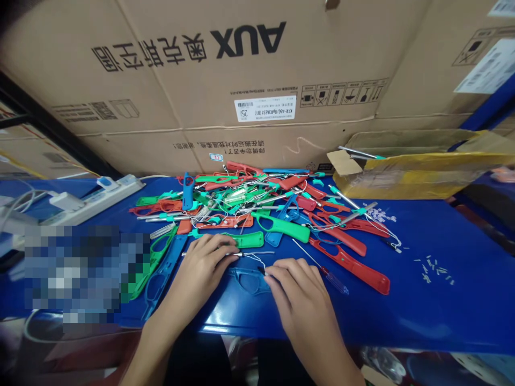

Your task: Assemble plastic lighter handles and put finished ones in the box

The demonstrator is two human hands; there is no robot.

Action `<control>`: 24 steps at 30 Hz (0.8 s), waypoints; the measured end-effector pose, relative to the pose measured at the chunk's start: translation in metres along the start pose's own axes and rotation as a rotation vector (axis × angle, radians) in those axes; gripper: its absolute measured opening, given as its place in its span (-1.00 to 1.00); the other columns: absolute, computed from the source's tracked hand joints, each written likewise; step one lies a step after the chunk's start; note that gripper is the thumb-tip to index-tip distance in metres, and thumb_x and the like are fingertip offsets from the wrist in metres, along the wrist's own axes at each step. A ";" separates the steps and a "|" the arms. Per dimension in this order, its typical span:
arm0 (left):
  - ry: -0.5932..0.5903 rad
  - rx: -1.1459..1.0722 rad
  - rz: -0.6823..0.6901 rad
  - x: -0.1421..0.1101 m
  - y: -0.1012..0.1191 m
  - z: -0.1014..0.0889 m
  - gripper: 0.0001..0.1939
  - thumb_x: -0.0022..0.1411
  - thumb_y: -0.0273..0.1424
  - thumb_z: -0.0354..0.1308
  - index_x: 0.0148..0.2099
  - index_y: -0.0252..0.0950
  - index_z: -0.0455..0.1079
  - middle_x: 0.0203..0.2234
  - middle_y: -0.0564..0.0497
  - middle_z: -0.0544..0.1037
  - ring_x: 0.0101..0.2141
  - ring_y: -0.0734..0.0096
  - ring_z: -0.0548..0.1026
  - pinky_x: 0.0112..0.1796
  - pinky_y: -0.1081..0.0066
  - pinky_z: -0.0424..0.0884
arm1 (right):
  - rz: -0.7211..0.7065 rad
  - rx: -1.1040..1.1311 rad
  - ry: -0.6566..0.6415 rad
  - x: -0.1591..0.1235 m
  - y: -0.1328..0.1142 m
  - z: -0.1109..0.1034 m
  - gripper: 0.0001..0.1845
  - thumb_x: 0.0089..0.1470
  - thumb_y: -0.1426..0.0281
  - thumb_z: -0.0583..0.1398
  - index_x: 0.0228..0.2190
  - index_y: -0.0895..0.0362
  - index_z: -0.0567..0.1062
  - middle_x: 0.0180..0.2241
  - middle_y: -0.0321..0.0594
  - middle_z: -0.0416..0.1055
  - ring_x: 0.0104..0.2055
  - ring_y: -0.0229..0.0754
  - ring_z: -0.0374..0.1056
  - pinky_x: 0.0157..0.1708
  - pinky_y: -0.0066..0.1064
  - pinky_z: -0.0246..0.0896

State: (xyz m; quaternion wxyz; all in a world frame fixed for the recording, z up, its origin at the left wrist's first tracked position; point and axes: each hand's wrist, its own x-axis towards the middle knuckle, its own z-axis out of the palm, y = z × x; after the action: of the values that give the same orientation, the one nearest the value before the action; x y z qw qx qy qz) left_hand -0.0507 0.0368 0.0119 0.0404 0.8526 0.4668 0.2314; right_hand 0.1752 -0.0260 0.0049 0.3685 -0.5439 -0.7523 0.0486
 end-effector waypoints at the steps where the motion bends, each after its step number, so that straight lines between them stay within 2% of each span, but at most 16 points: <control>1: 0.022 -0.002 -0.005 0.000 0.000 0.000 -0.93 0.44 -0.47 0.19 -0.10 -0.22 0.49 -0.05 -0.02 0.60 -0.09 0.13 0.49 -0.10 0.13 0.34 | 0.011 0.010 0.001 0.000 0.000 0.001 -0.77 0.39 0.29 0.12 -0.21 -0.02 0.60 -0.20 -0.25 0.62 -0.19 -0.14 0.54 -0.14 -0.27 0.32; 3: 0.072 -0.033 -0.016 -0.003 -0.001 -0.003 -0.92 0.47 -0.48 0.15 -0.07 -0.23 0.46 -0.01 -0.05 0.58 -0.05 0.13 0.49 -0.07 0.12 0.34 | 0.017 0.041 0.023 -0.002 0.002 0.001 -0.80 0.37 0.30 0.15 -0.22 -0.02 0.59 -0.22 -0.25 0.62 -0.19 -0.14 0.55 -0.12 -0.27 0.36; 7: 0.112 -0.178 0.003 -0.014 0.000 -0.010 -0.89 0.49 -0.50 0.12 -0.03 -0.21 0.42 -0.16 0.01 0.60 -0.14 0.23 0.50 -0.04 0.16 0.35 | -0.010 0.139 0.047 -0.008 0.004 -0.003 -0.91 0.32 0.36 0.20 -0.18 0.00 0.54 -0.22 -0.26 0.62 -0.20 -0.16 0.56 -0.10 -0.31 0.42; 11: 0.107 -0.274 0.023 -0.025 0.003 -0.016 -0.72 0.49 -0.53 0.11 0.18 -0.20 0.36 -0.11 -0.03 0.57 -0.11 0.26 0.47 -0.07 0.22 0.36 | -0.008 0.194 -0.020 -0.012 0.004 -0.010 -0.94 0.28 0.37 0.23 -0.19 -0.01 0.52 -0.22 -0.29 0.61 -0.22 -0.17 0.56 -0.09 -0.33 0.45; 14: 0.039 -0.291 0.074 -0.028 0.005 -0.016 -0.59 0.52 -0.59 0.03 0.31 -0.17 0.30 -0.04 -0.06 0.55 -0.10 0.26 0.45 -0.09 0.22 0.35 | 0.035 0.214 -0.043 -0.012 0.003 -0.014 -0.94 0.28 0.34 0.23 -0.22 -0.01 0.53 -0.22 -0.27 0.61 -0.22 -0.16 0.56 -0.14 -0.35 0.47; 17: -0.015 -0.309 0.075 -0.028 0.006 -0.015 -0.60 0.52 -0.59 0.00 0.28 -0.16 0.34 -0.03 -0.06 0.54 -0.11 0.24 0.44 -0.11 0.20 0.35 | 0.091 0.254 -0.078 -0.010 0.002 -0.017 -0.92 0.29 0.32 0.22 -0.22 0.00 0.55 -0.22 -0.27 0.61 -0.23 -0.18 0.55 -0.20 -0.41 0.47; 19: -0.010 -0.341 0.047 -0.029 0.007 -0.014 -0.64 0.52 -0.58 0.02 0.24 -0.18 0.37 -0.04 -0.06 0.54 -0.11 0.24 0.43 -0.11 0.20 0.36 | 0.114 0.273 -0.088 -0.009 0.000 -0.019 -0.92 0.29 0.31 0.23 -0.22 -0.01 0.55 -0.23 -0.29 0.61 -0.24 -0.20 0.55 -0.22 -0.44 0.46; 24: -0.046 -0.386 0.017 -0.034 0.009 -0.014 -0.62 0.53 -0.58 -0.01 0.27 -0.18 0.34 -0.03 -0.08 0.51 -0.09 0.24 0.44 -0.10 0.22 0.39 | 0.119 0.252 -0.063 -0.007 -0.001 -0.018 -0.93 0.28 0.32 0.24 -0.22 -0.04 0.56 -0.27 -0.36 0.60 -0.26 -0.25 0.55 -0.18 -0.48 0.44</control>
State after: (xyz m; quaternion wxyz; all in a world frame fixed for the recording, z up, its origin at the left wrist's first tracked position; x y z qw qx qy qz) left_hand -0.0655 0.0024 0.0153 0.2120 0.8378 0.4056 0.2977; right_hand 0.1860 -0.0380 0.0150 0.4067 -0.5351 -0.7178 0.1815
